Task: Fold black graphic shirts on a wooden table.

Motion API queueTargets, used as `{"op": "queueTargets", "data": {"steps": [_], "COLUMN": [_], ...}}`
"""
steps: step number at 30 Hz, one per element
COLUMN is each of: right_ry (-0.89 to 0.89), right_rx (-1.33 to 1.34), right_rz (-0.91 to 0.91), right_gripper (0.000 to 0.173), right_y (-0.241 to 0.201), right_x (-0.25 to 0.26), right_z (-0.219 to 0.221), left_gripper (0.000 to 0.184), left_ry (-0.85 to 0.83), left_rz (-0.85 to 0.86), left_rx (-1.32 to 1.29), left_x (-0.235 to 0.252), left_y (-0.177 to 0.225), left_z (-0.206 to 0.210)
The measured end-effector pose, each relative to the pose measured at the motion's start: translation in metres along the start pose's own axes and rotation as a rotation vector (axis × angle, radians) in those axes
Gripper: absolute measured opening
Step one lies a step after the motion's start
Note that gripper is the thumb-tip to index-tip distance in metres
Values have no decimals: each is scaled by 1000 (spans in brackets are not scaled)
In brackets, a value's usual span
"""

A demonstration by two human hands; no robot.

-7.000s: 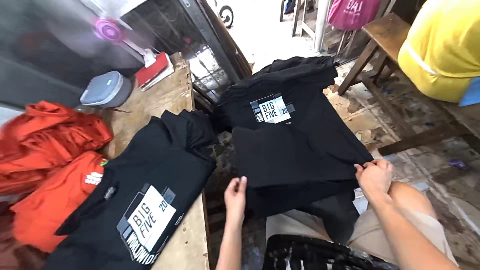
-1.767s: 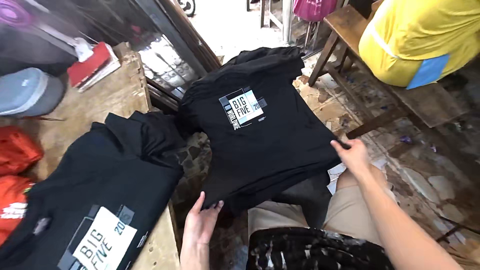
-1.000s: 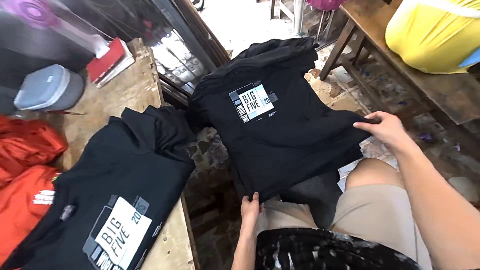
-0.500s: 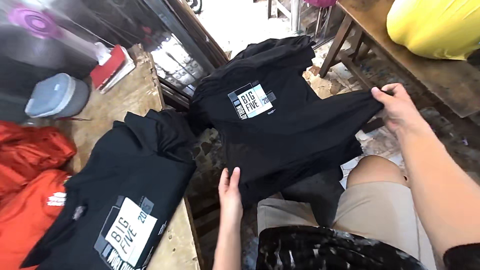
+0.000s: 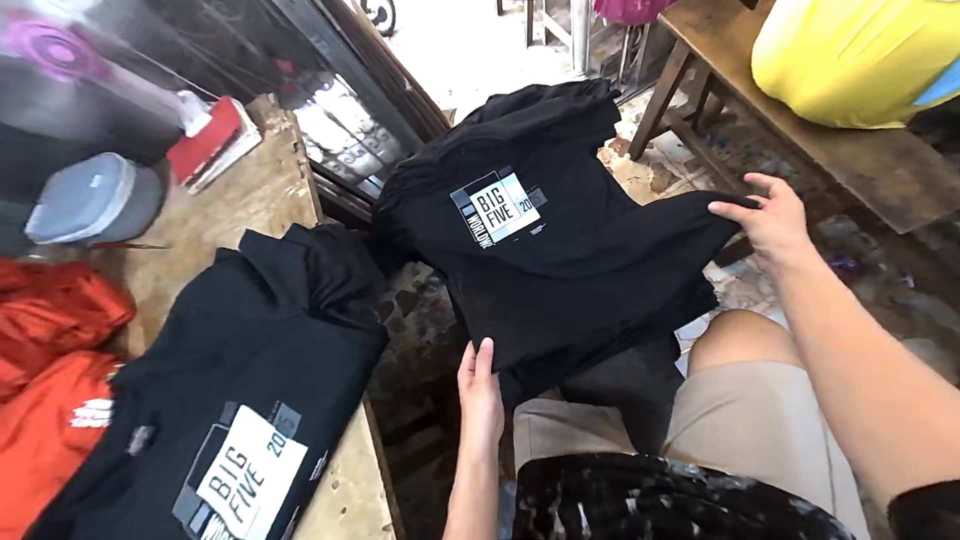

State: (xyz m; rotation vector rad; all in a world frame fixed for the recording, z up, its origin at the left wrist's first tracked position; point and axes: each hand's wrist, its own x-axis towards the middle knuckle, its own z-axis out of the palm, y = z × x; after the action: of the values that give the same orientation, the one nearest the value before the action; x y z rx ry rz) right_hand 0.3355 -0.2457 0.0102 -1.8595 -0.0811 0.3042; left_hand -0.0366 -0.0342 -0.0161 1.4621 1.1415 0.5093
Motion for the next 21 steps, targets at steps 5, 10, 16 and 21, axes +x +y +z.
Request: {"op": "queueTargets", "data": {"steps": [5, 10, 16, 21], "right_ry": [38, -146, -326, -221], "right_rx": [12, -323, -220, 156], "right_rz": [10, 176, 393, -30], "right_gripper": [77, 77, 47, 31], "right_y": [-17, -28, -24, -11], "right_x": [9, 1, 1, 9], "right_z": [11, -5, -10, -2], "left_gripper": [52, 41, 20, 34], "left_ry": [-68, -33, -179, -95], "left_rz": [-374, -430, -845, -556], "left_rx": [799, 537, -278, -532], "left_x": [15, 11, 22, 12], "left_y": [-71, -84, -55, 11], "left_z": [40, 33, 12, -59]}}
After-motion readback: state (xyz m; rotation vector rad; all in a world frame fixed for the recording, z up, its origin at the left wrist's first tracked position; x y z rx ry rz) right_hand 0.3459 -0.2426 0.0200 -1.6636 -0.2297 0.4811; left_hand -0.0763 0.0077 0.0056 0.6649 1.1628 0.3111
